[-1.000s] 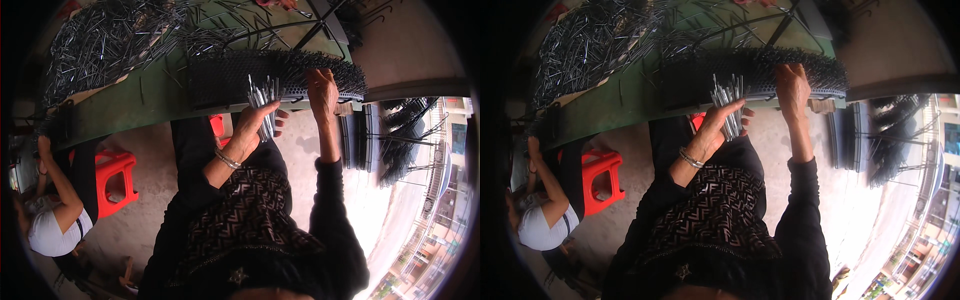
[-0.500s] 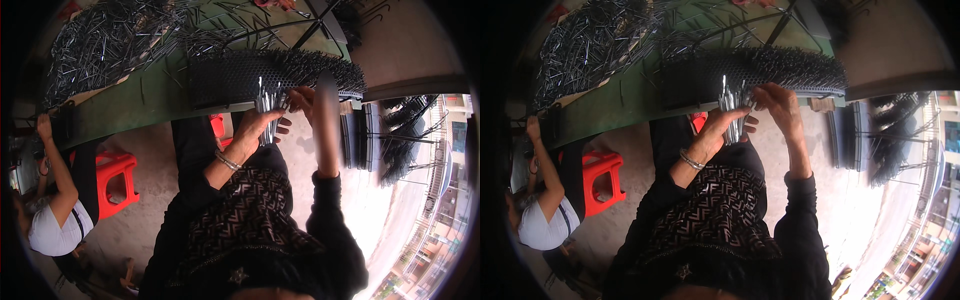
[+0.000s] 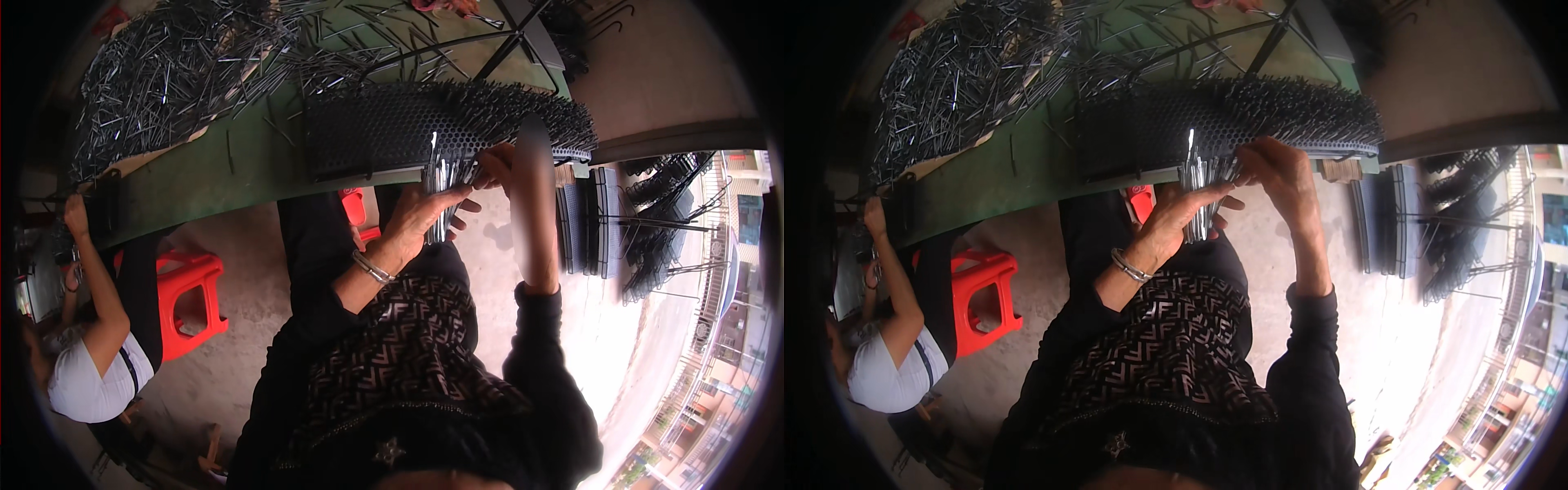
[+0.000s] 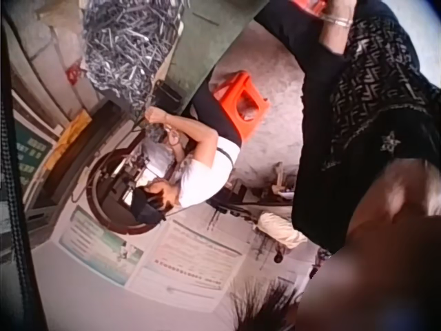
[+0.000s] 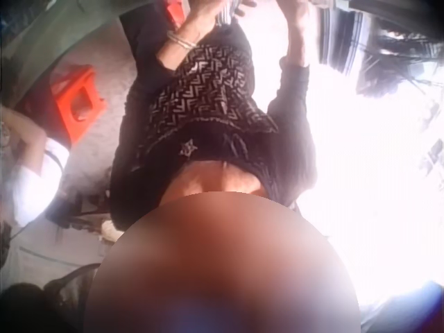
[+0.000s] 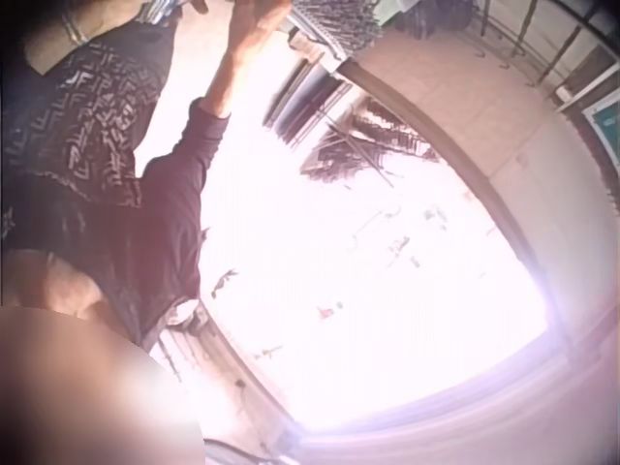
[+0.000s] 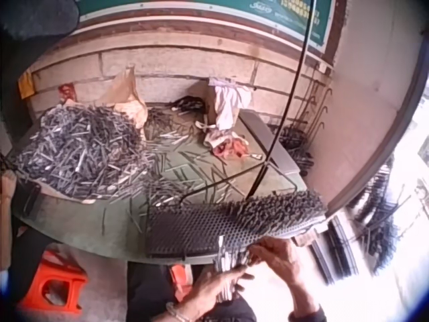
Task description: The recorder gathers and organizes thin metal rods at a workstation.
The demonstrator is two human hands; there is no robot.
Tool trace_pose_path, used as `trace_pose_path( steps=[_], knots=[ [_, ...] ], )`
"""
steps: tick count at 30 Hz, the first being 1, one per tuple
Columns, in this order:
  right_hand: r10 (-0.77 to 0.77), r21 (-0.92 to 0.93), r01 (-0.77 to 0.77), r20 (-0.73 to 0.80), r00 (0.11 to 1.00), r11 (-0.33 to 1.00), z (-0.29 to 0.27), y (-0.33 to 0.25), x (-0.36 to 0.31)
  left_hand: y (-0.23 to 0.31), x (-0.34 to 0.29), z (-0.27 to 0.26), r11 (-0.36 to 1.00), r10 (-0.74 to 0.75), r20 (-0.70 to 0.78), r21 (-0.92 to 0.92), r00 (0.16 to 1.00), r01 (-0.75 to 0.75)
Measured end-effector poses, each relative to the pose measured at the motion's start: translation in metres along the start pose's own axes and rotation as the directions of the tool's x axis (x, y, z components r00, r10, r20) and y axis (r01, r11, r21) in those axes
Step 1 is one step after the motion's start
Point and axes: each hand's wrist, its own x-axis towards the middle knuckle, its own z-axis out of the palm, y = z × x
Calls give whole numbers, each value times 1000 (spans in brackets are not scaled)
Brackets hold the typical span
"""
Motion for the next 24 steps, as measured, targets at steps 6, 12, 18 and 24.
trace_pose_path(
  steps=[6,12,18,24],
  knots=[
    [-31,-70,11,-286,958,998,-7,3,-5,-13,14,-5,986,-36,-31,-165,999,30],
    [-321,-333,142,-580,748,932,-15,11,8,-21,28,-14,950,-59,-130,-312,990,16],
    [-400,-437,156,-547,735,886,-12,36,24,-20,27,-15,962,-83,-108,-270,991,51],
    [-379,-462,125,-510,772,878,-10,27,20,-12,21,-8,969,-87,-85,-239,993,64]
  ],
)
